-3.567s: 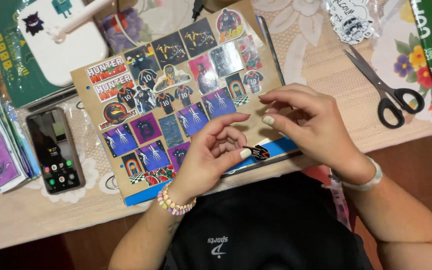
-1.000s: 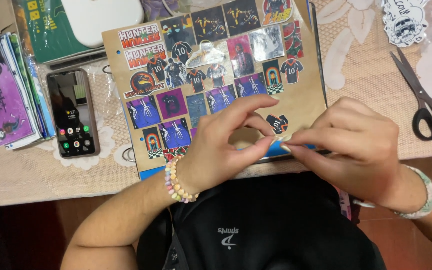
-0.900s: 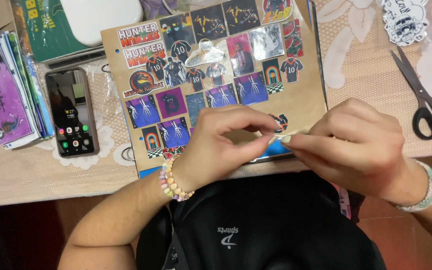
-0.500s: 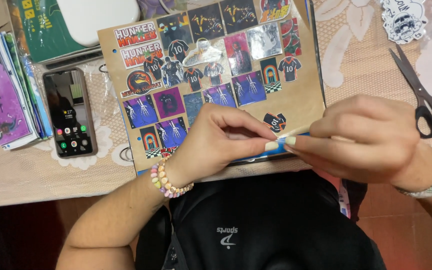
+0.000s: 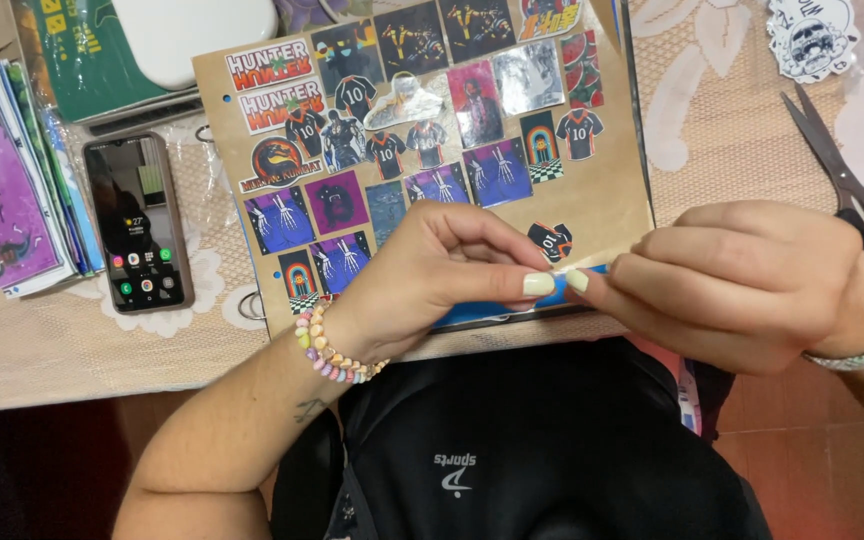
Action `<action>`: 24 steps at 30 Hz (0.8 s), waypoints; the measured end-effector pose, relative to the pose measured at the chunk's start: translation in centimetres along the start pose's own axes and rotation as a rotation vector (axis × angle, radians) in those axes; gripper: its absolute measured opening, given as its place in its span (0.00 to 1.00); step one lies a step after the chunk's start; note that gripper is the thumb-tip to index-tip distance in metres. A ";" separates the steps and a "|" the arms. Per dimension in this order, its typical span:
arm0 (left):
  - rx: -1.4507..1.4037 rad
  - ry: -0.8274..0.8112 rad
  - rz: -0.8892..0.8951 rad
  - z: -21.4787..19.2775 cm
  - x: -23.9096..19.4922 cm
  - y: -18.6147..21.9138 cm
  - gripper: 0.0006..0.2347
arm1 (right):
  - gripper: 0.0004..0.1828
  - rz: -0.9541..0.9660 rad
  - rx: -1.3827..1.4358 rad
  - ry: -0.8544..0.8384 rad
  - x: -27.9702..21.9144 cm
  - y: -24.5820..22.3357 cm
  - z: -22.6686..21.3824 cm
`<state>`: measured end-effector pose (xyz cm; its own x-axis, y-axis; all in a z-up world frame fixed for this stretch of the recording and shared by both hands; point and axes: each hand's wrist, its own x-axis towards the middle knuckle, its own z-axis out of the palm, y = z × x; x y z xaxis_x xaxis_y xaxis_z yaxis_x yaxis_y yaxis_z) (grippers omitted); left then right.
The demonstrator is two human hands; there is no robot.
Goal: The person cuts small pieces of paper and stickers using scissors and places them onto a brown page in a blue binder. They arrange various anime-themed stickers and paper cutouts on the page, smoothing them down with their fingers.
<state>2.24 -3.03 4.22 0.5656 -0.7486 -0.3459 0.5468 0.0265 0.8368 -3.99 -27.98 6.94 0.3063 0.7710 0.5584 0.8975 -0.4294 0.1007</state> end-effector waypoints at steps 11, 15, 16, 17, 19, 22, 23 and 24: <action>0.366 0.066 0.335 0.0 -1.1 -0.6 0.20 | 0.03 0.413 0.200 0.160 1.0 -1.6 1.3; 0.724 0.053 0.792 0.9 -0.8 -0.5 0.08 | 0.05 0.643 0.339 0.218 1.3 -2.7 1.9; 0.716 0.063 0.875 1.1 -0.7 -0.5 0.03 | 0.04 0.725 0.384 0.238 1.5 -2.9 1.9; 0.716 0.058 0.875 1.3 -0.6 -0.3 0.03 | 0.04 0.728 0.381 0.239 1.6 -3.2 2.0; 0.798 0.145 0.917 1.6 -0.5 -0.2 0.02 | 0.04 0.834 0.396 0.286 1.8 -3.7 2.4; 0.855 0.099 0.944 1.4 -0.4 -0.1 0.04 | 0.04 0.911 0.378 0.284 1.3 -4.3 3.0; 0.856 0.099 0.942 1.3 -0.4 0.0 0.04 | 0.04 0.912 0.379 0.285 1.4 -4.4 3.0; 0.875 0.090 0.954 1.1 -0.4 0.0 0.04 | 0.04 0.950 0.380 0.279 1.5 -4.4 3.0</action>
<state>1.32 -3.50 4.84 0.5643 -0.6263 0.5379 -0.6551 0.0567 0.7534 -6.53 -23.50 4.84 0.8939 0.0405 0.4464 0.3830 -0.5866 -0.7136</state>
